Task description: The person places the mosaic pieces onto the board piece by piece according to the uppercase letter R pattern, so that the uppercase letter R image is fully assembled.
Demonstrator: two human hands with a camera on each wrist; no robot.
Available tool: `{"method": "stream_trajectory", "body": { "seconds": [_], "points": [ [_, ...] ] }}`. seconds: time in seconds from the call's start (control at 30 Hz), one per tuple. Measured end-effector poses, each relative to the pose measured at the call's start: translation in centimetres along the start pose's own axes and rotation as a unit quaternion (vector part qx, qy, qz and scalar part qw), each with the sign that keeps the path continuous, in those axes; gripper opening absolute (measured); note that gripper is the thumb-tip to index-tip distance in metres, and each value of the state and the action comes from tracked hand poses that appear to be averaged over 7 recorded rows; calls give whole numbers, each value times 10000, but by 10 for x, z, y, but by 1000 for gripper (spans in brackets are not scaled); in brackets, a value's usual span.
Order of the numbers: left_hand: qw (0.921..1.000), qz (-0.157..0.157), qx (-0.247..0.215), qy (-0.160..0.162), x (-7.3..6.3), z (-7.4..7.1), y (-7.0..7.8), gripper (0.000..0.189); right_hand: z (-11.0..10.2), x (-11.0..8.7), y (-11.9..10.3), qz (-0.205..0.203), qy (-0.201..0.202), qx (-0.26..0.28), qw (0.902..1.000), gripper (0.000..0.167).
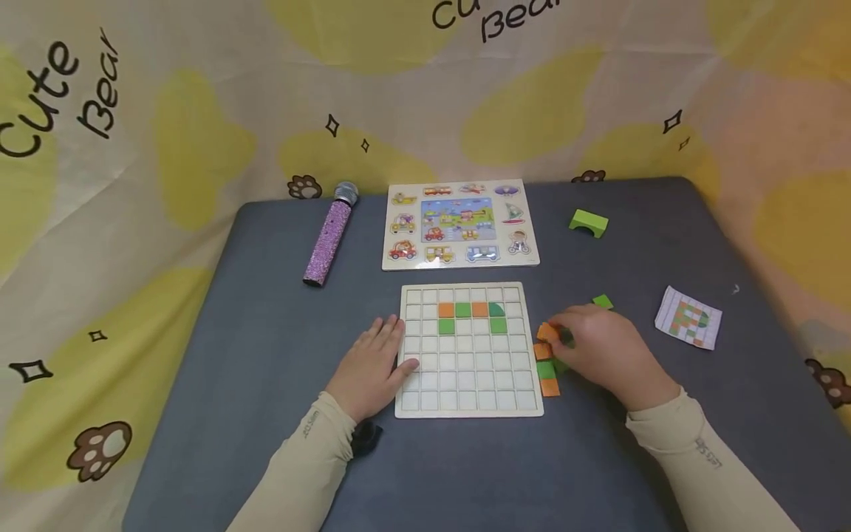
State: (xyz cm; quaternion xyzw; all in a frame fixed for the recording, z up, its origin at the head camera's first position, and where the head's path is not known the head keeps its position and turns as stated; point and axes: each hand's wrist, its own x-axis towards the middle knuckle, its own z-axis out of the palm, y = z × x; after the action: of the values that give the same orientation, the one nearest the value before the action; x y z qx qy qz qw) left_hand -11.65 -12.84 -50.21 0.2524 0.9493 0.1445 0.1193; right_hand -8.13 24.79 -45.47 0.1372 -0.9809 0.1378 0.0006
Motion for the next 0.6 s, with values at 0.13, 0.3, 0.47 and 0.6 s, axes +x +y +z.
{"method": "stream_trajectory", "body": {
  "seconds": [0.13, 0.3, 0.47, 0.6],
  "points": [
    [10000, -34, 17, -22, -2, -2, 0, 81, 11, 18, -33, -968, 396, 185, 9943, 24],
    [9999, -37, 122, 29, 1, 1, -2, 80, 28, 44, -64, -1857, 454, 343, 9810, 11],
    [9995, -60, 292, -113, 4, 2, 4, 81, 40, 57, -79, -2051, 73, 346, 9781, 12],
    [9993, -160, 339, -94, -2, 1, 2, 81, 53, 66, -91, -2177, -120, 254, 9756, 15]
  ]
}}
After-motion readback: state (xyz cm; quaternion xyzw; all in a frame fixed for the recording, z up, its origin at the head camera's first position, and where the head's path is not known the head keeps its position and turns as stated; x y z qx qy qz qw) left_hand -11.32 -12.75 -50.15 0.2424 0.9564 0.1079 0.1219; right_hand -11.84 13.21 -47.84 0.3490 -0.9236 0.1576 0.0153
